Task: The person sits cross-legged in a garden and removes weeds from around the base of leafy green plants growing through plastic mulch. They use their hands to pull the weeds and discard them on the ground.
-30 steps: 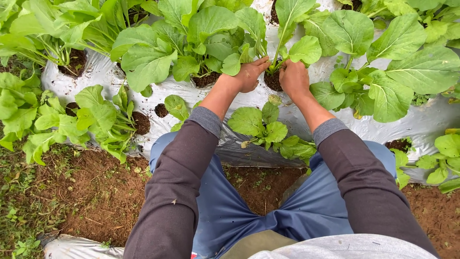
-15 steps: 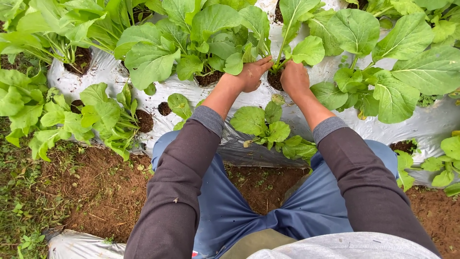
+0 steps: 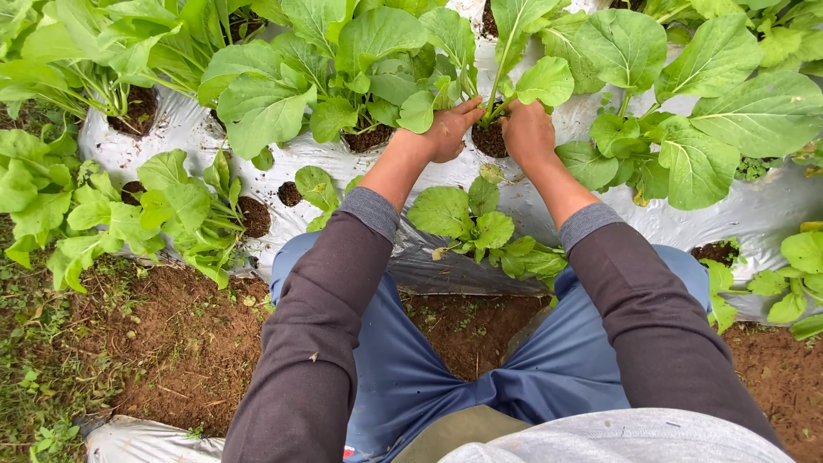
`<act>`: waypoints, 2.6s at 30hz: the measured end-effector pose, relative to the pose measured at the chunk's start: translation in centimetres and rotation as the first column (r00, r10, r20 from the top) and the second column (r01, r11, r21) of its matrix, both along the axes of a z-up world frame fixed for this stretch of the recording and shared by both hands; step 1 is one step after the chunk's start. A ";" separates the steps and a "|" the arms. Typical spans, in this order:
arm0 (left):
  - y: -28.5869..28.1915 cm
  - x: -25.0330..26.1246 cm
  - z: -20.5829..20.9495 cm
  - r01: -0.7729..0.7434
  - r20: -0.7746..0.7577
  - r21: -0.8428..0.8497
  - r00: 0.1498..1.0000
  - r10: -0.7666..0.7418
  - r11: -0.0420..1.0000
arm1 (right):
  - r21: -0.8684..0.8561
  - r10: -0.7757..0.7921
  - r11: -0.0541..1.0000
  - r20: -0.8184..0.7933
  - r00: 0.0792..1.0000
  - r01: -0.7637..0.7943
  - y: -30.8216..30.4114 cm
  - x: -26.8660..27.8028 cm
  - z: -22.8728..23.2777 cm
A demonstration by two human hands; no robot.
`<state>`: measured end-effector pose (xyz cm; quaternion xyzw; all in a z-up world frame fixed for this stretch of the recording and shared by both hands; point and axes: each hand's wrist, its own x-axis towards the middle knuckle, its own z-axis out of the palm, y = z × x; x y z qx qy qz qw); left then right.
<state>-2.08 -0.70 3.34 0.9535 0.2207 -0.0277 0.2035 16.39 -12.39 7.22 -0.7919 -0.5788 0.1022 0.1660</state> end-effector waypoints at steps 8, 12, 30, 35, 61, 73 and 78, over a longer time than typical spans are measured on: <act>0.3 -0.2 0.0 0.003 0.014 -0.005 1.000 -0.003 1.000 | -0.098 -0.035 0.993 0.259 0.965 0.062 3.1 1.5 -6.0; 1.1 0.1 -1.4 0.003 -0.025 -0.003 1.000 -0.003 1.000 | -0.106 0.024 0.994 0.251 0.968 0.003 3.0 0.2 -3.2; -3.0 -0.6 8.7 -0.033 -0.167 0.038 0.985 0.039 0.999 | 0.076 -0.122 0.989 -0.052 0.991 0.126 -1.1 -0.3 2.9; -3.0 -0.6 8.3 -0.031 -0.160 0.052 0.986 0.039 0.998 | -0.099 -0.013 0.995 0.007 1.000 0.014 -1.8 -2.7 3.9; -1.0 -1.2 5.0 0.068 0.101 0.096 0.992 -0.078 0.993 | -0.122 0.303 0.952 0.276 0.912 -0.280 -1.2 -3.9 -1.9; -4.6 -7.3 5.2 -0.023 -0.413 -0.036 0.911 0.006 0.999 | -0.397 0.393 0.793 -0.247 0.886 -0.462 -10.8 -11.1 12.3; -6.1 -9.4 8.3 -0.004 -0.442 -0.010 0.897 -0.001 1.000 | -0.520 0.510 0.572 -0.379 0.772 -0.634 -17.2 -16.4 14.0</act>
